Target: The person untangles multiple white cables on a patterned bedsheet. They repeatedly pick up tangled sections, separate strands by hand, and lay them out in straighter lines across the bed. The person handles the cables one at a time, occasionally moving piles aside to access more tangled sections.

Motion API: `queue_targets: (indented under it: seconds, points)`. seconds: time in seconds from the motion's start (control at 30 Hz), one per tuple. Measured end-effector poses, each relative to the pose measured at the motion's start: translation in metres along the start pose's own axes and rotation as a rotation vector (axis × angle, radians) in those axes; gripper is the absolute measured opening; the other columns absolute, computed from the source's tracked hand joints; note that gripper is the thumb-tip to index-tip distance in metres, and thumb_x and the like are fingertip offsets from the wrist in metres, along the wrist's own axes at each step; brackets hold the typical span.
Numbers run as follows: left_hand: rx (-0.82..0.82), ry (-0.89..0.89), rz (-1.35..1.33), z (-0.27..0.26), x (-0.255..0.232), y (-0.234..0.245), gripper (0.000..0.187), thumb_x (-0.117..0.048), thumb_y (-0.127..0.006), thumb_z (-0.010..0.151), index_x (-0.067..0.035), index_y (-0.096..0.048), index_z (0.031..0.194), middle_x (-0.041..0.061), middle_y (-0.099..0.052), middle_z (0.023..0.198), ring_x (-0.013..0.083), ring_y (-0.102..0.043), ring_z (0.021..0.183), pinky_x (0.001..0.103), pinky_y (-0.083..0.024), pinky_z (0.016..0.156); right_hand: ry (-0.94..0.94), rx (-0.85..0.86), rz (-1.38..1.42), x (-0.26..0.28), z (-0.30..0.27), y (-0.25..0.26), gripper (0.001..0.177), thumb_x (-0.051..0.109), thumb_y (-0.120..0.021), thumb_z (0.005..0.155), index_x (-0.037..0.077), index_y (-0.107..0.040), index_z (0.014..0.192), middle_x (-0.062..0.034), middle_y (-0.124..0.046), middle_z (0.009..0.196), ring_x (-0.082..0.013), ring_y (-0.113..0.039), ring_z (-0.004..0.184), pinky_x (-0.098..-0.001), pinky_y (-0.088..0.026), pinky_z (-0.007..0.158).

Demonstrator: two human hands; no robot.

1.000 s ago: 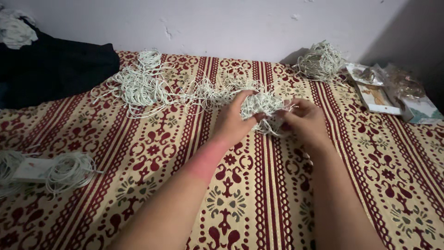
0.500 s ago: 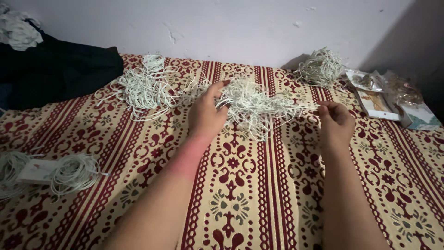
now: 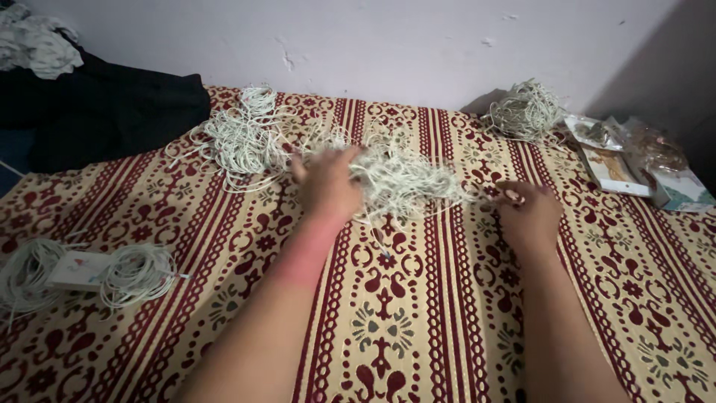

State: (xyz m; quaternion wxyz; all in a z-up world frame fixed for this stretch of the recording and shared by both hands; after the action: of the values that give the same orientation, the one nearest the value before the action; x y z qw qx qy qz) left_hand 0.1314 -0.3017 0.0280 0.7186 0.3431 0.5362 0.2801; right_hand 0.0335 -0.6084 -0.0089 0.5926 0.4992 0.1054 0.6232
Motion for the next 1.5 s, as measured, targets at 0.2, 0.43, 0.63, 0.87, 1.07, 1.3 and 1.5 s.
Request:
queue_targets:
  seconds: [0.2,0.43,0.63,0.87,1.07,1.3,1.5]
  points:
    - [0.537,-0.102,-0.249,-0.004,-0.011,-0.035,0.033,-0.036,-0.047,0.102,-0.015,-0.072,0.112,0.005,-0.064,0.079,0.0219,-0.056,0.072,0.046,-0.053,0.073,-0.020,0.325,0.360,0.078,-0.018,0.013,0.051,0.039,-0.068,0.084,0.024,-0.067,0.132,-0.0097,-0.063,0.136,-0.0288,-0.065,0.120,-0.0455,-0.054,0.104]
    - [0.342,-0.004,-0.239,-0.007,-0.013,-0.017,0.035,-0.029,-0.042,0.098,-0.018,-0.065,0.123,0.004,-0.070,0.100,0.0185,-0.067,0.080,0.039,-0.059,0.080,0.164,0.756,-0.355,0.114,-0.044,-0.005,0.099,0.070,-0.074,0.074,0.030,-0.033,0.155,-0.0091,-0.025,0.164,-0.0323,-0.012,0.154,-0.0600,-0.011,0.120]
    - [0.418,-0.097,0.219,0.019,0.016,-0.037,0.059,-0.040,-0.039,0.105,-0.027,-0.021,0.160,0.004,-0.010,0.168,0.0266,-0.007,0.154,0.050,-0.004,0.125,-0.185,0.597,-0.455,0.049,-0.016,0.012,0.093,0.061,-0.072,0.078,0.026,-0.036,0.157,-0.0090,-0.032,0.164,-0.0335,-0.022,0.153,-0.0678,-0.020,0.118]
    - [0.140,0.074,0.356,0.104,0.084,-0.031,0.065,-0.035,-0.056,0.099,-0.015,-0.030,0.156,0.012,-0.023,0.162,0.0318,-0.021,0.149,0.049,-0.015,0.122,-0.210,0.475,-0.493,0.061,-0.018,-0.001,0.088,0.068,-0.054,0.094,0.021,-0.018,0.159,-0.0214,-0.028,0.159,-0.0442,-0.019,0.147,-0.0686,-0.024,0.111]
    - [-0.552,-0.058,0.108,0.093,0.090,-0.008,0.053,-0.006,-0.077,0.079,-0.020,-0.063,0.128,0.009,-0.050,0.141,0.0318,-0.047,0.131,0.049,-0.033,0.109,0.157,0.672,-0.053,0.122,-0.033,-0.018,0.077,0.036,-0.075,0.084,0.017,-0.038,0.149,-0.0118,-0.054,0.146,-0.0319,-0.037,0.144,-0.0482,-0.031,0.120]
    - [0.000,-0.258,0.081,0.054,0.043,-0.023,0.034,-0.022,-0.065,0.091,-0.026,-0.064,0.125,-0.003,-0.057,0.142,0.0217,-0.044,0.140,0.049,-0.023,0.126,0.270,0.756,0.204,0.109,-0.025,-0.020,0.026,-0.001,-0.068,0.081,0.010,-0.078,0.102,-0.0034,-0.072,0.131,-0.0180,-0.061,0.128,-0.0352,-0.049,0.106]
    - [0.357,-0.158,0.418,0.036,0.066,-0.029,0.057,-0.039,-0.029,0.105,-0.025,-0.023,0.159,0.007,-0.012,0.169,0.0275,-0.011,0.154,0.052,-0.005,0.124,-0.285,0.542,0.098,0.020,-0.010,-0.001,0.029,0.004,-0.068,0.088,0.014,-0.078,0.114,-0.0125,-0.080,0.112,-0.0261,-0.077,0.097,-0.0369,-0.060,0.091]
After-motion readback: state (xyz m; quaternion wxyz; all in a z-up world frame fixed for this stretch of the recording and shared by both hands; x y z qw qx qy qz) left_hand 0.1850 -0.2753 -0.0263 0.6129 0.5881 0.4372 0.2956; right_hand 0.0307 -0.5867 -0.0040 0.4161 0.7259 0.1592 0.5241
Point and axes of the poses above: each hand's wrist, its own z-axis towards the middle knuckle, its own y-axis out of the back of the hand, x = y × z, the point moved 4 cm from there along z, towards the middle knuckle
